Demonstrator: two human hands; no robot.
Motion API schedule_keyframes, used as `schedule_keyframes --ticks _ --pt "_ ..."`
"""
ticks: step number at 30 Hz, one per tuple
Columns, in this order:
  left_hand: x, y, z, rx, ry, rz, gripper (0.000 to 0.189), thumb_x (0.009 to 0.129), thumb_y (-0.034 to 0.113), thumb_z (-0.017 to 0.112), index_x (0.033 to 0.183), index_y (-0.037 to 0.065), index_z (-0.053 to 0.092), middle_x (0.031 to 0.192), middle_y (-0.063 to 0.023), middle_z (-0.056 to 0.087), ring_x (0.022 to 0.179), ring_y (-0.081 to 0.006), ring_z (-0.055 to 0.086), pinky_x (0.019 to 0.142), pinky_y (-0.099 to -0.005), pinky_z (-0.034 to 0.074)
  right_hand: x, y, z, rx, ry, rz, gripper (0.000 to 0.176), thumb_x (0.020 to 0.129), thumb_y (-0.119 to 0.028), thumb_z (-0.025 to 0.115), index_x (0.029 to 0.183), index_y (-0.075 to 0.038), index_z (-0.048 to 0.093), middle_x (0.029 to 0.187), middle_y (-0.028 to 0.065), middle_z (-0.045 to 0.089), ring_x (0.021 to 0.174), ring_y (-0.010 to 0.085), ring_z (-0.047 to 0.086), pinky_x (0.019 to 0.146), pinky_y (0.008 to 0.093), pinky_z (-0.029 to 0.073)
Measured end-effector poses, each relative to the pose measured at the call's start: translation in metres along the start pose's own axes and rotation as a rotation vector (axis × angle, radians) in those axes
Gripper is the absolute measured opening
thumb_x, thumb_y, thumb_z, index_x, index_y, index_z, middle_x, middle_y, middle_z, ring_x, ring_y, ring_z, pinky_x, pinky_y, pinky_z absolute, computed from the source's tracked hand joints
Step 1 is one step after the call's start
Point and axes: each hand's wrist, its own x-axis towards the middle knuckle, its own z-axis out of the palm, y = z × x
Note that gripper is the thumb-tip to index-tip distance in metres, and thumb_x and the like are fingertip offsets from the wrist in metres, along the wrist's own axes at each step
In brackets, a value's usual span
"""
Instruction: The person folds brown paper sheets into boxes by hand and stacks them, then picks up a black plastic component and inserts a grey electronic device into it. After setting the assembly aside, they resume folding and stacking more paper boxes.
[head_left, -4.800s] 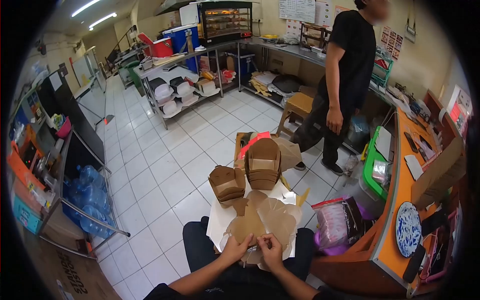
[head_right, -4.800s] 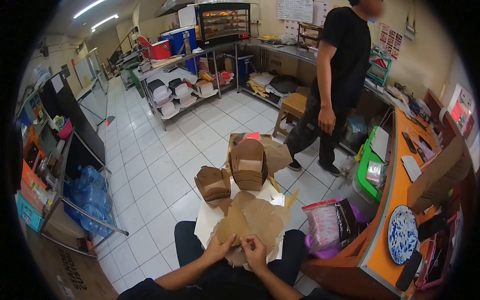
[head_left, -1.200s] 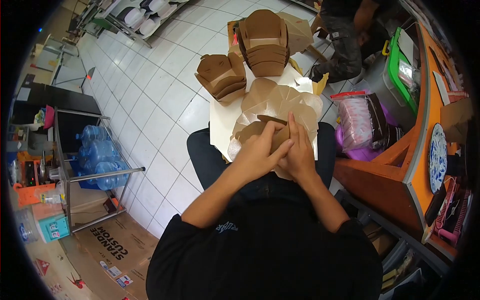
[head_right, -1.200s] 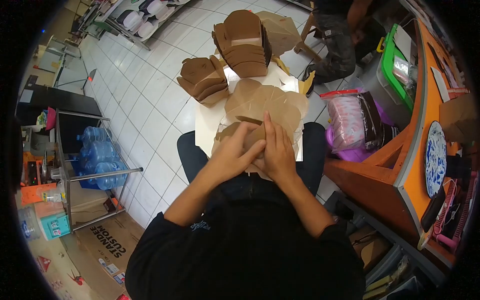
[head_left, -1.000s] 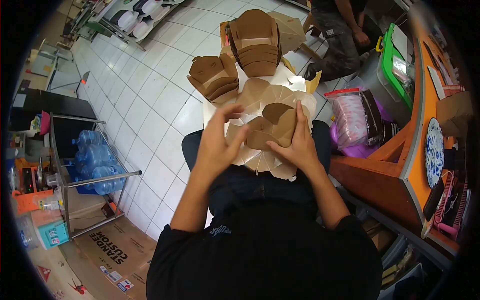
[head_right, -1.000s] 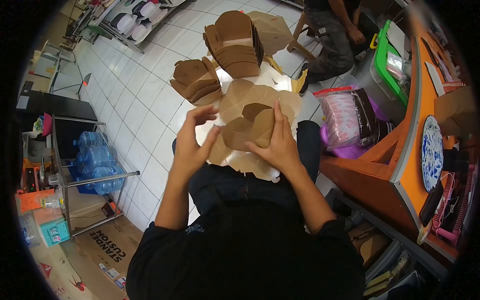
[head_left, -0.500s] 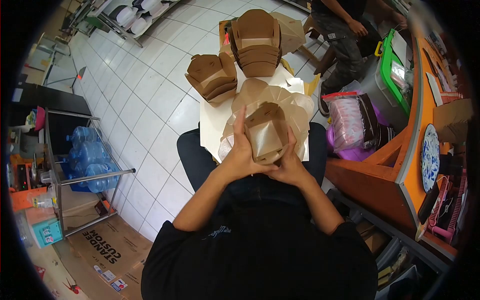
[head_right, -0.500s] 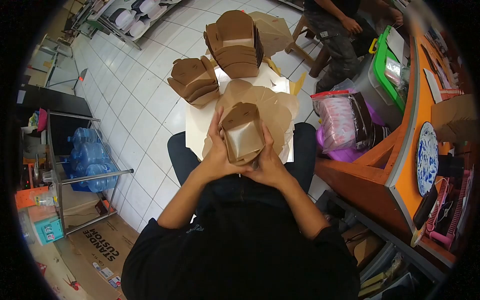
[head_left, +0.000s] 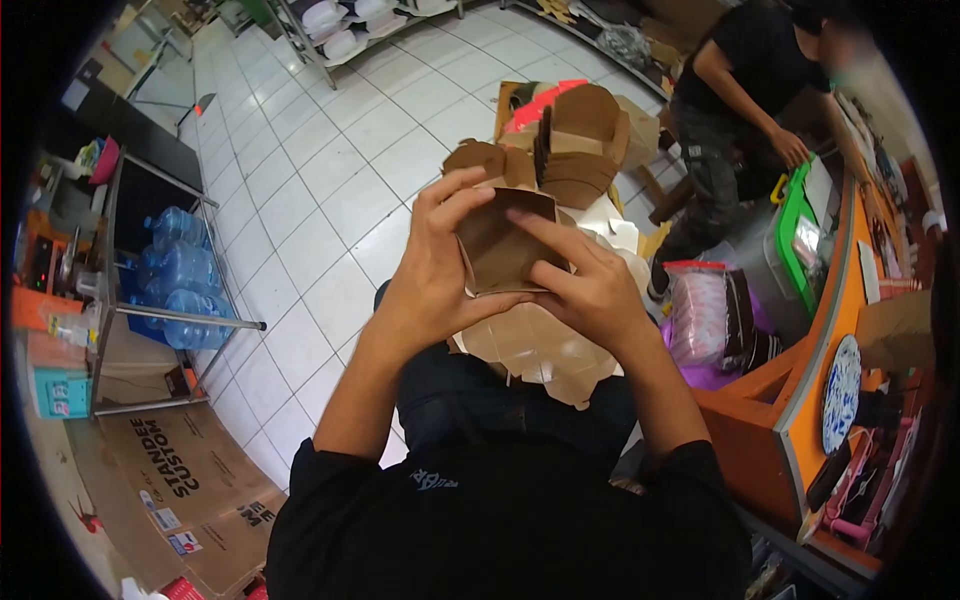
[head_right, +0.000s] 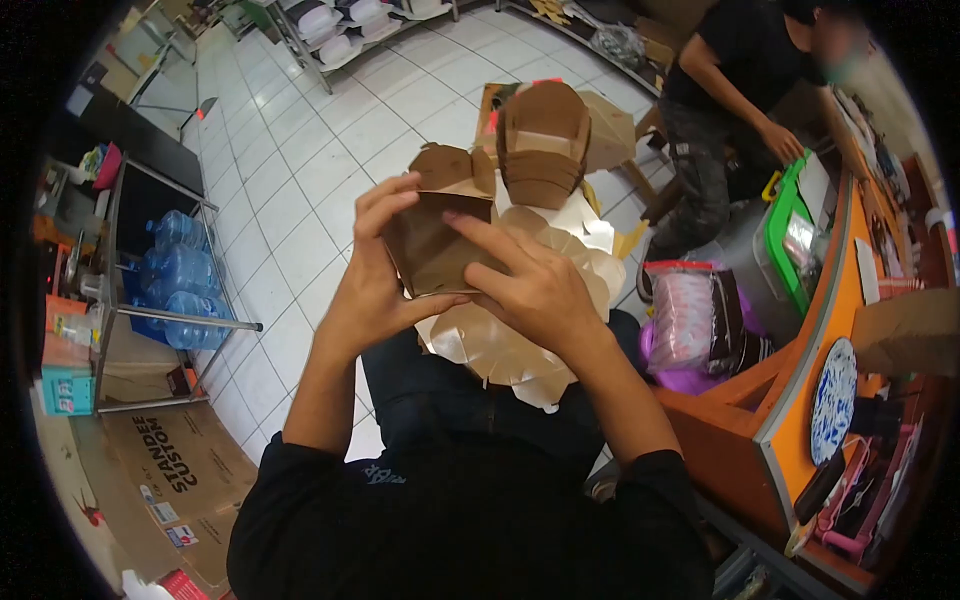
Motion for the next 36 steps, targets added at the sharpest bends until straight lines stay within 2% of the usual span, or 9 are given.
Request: schedule_keyframes --ticks 4,5,8,12,16,19,22,27,36 --pt "0.013 -0.008 -0.019 -0.238 0.353 0.112 0.096 0.080 0.033 0.089 0.151 0.014 0.028 0.155 -0.0231 0.031 0.145 -0.0405 0.035 0.114 -0.0522 0.040 0.030 0.042 0.001 0.016 0.058 0.010 0.029 0.080 -0.011 0.082 0.108 -0.009 0.073 0.127 0.0042 0.069 0.096 0.0180 0.069 0.074 0.0287 0.056" --pt "0.014 -0.021 -0.021 -0.109 0.404 0.014 0.079 0.089 0.031 0.078 0.150 0.014 0.031 0.158 -0.0224 0.028 0.145 -0.0386 0.036 0.113 -0.0536 0.040 0.035 0.056 -0.003 0.298 0.061 0.243 0.030 0.085 -0.010 0.080 0.113 -0.006 0.071 0.122 0.0036 0.070 0.096 0.0141 0.068 0.076 0.0273 0.055" --pt "0.009 -0.087 -0.013 0.523 0.253 -0.042 0.024 0.092 0.005 0.063 0.113 0.014 0.069 0.138 -0.0089 0.058 0.128 -0.0355 0.048 0.105 -0.0474 0.043 0.057 0.085 -0.004 0.817 0.107 0.488 0.033 0.094 -0.008 0.075 0.124 0.000 0.065 0.113 0.0023 0.070 0.097 0.0077 0.065 0.080 0.0249 0.054" --pt "-0.003 -0.097 0.006 0.446 0.065 -0.205 0.021 0.093 0.005 0.064 0.111 0.013 0.070 0.137 -0.0099 0.058 0.125 -0.0353 0.052 0.103 -0.0465 0.047 0.079 0.099 -0.021 0.984 -0.144 0.563 0.040 0.096 -0.012 0.073 0.130 0.003 0.060 0.110 0.0035 0.070 0.097 0.0079 0.064 0.084 0.0249 0.053" --pt "-0.019 -0.103 0.023 0.189 0.004 -0.292 0.017 0.093 0.004 0.066 0.109 0.008 0.070 0.138 -0.0138 0.055 0.124 -0.0359 0.057 0.099 -0.0468 0.052 0.107 0.106 -0.029 0.261 -0.237 0.332 0.049 0.094 -0.024 0.073 0.132 0.003 0.058 0.110 0.0163 0.071 0.094 0.0239 0.069 0.085 0.0341 0.054" --pt "-0.022 -0.101 0.028 0.208 0.014 -0.271 0.014 0.093 0.005 0.067 0.106 0.006 0.070 0.144 -0.0173 0.048 0.127 -0.0369 0.057 0.104 -0.0460 0.051 0.122 0.106 -0.013 0.237 -0.313 0.206 0.049 0.093 -0.024 0.073 0.134 0.000 0.059 0.112 0.0213 0.071 0.097 0.0341 0.070 0.087 0.0389 0.054" --pt "-0.029 -0.104 0.030 0.186 0.009 -0.265 0.014 0.092 0.005 0.068 0.106 0.007 0.070 0.149 -0.0194 0.041 0.131 -0.0394 0.054 0.107 -0.0469 0.050 0.131 0.095 0.004 0.028 -0.340 0.214 0.047 0.097 -0.022 0.070 0.136 0.000 0.058 0.120 0.0196 0.070 0.106 0.0269 0.069 0.091 0.0359 0.052" --pt "-0.037 -0.110 0.026 0.067 0.014 -0.249 0.012 0.092 0.009 0.069 0.105 0.009 0.070 0.154 -0.0206 0.033 0.136 -0.0435 0.048 0.111 -0.0503 0.046 0.103 0.097 0.045 -0.029 -0.190 0.235 0.032 0.094 -0.015 0.068 0.125 -0.008 0.063 0.095 0.0226 0.071 0.090 0.0421 0.068 0.078 0.0468 0.054" --pt "-0.040 -0.114 0.011 0.042 -0.061 -0.233 0.021 0.094 0.016 0.071 0.113 0.008 0.065 0.158 -0.0239 0.035 0.133 -0.0424 0.053 0.109 -0.0495 0.046 0.064 0.088 0.067 -0.102 -0.336 0.325 0.018 0.088 -0.006 0.067 0.105 -0.005 0.061 0.094 0.0186 0.072 0.093 0.0417 0.067 0.078 0.0515 0.052"
